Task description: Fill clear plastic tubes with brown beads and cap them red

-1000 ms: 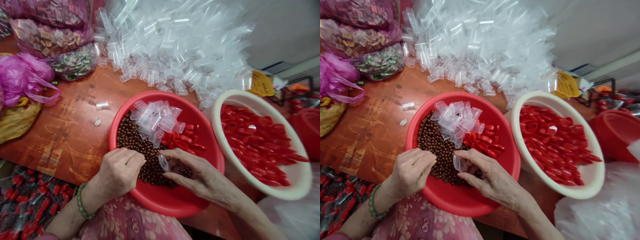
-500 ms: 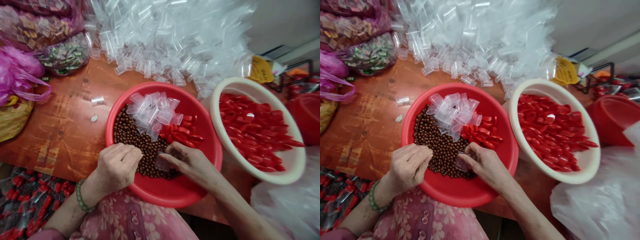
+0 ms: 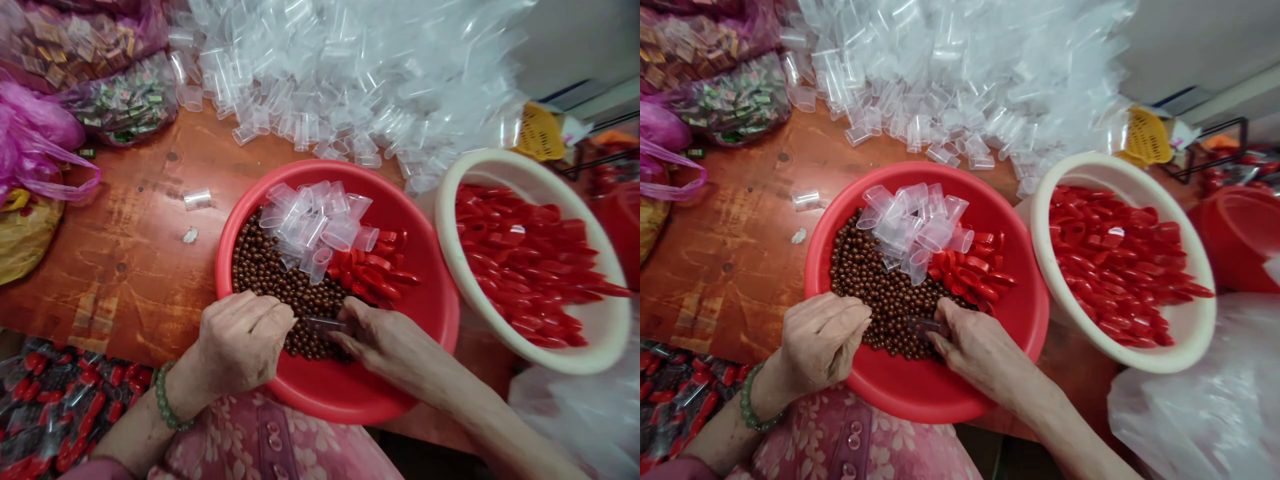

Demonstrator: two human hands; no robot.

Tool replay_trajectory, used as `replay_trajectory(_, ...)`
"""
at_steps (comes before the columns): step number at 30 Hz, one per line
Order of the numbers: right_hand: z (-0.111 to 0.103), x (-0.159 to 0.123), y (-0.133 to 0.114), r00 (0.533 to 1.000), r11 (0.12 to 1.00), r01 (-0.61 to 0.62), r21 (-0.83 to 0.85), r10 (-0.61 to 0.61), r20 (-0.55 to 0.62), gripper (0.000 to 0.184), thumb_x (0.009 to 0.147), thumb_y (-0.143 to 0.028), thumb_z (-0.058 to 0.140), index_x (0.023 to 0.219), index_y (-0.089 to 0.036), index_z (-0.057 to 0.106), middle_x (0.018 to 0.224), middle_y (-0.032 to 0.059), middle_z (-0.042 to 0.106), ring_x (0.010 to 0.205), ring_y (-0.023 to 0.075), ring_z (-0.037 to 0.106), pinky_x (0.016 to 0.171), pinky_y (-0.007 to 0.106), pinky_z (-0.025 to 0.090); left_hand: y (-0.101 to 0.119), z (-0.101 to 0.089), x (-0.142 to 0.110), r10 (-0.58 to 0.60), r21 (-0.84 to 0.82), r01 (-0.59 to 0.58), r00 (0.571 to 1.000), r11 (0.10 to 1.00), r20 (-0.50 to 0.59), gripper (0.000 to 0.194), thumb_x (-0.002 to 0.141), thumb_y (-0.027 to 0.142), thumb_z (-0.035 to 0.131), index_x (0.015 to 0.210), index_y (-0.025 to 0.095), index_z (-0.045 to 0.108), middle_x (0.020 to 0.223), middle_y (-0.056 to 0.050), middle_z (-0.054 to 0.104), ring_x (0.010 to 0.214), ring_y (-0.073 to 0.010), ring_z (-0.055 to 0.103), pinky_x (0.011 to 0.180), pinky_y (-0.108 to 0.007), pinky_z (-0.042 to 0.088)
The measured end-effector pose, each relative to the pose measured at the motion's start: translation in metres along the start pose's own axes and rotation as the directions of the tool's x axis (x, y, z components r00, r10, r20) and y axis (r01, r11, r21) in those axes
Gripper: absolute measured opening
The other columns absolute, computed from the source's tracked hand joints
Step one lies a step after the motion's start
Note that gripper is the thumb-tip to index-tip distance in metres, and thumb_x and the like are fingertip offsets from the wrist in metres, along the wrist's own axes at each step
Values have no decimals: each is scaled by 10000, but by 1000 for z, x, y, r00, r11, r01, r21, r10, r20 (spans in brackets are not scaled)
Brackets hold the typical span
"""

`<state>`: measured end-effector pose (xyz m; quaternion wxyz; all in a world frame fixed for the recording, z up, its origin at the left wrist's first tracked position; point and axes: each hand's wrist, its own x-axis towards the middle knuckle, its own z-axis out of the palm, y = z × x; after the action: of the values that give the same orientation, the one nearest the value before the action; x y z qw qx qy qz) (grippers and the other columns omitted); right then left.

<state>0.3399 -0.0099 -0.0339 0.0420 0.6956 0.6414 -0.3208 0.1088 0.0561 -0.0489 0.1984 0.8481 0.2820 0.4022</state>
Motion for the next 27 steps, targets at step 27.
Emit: replay_trajectory(27,12,24,-37,888,765,457,-453,-364,282,174,747,-40,507,847,-121,625,726,94,644,597,211,601,547,323,403,-4,5,-4,-8,-64,3,997,998,-71,135,872,116,479,913,138,606,795,-75,734,683,-159,673,638,-270,541)
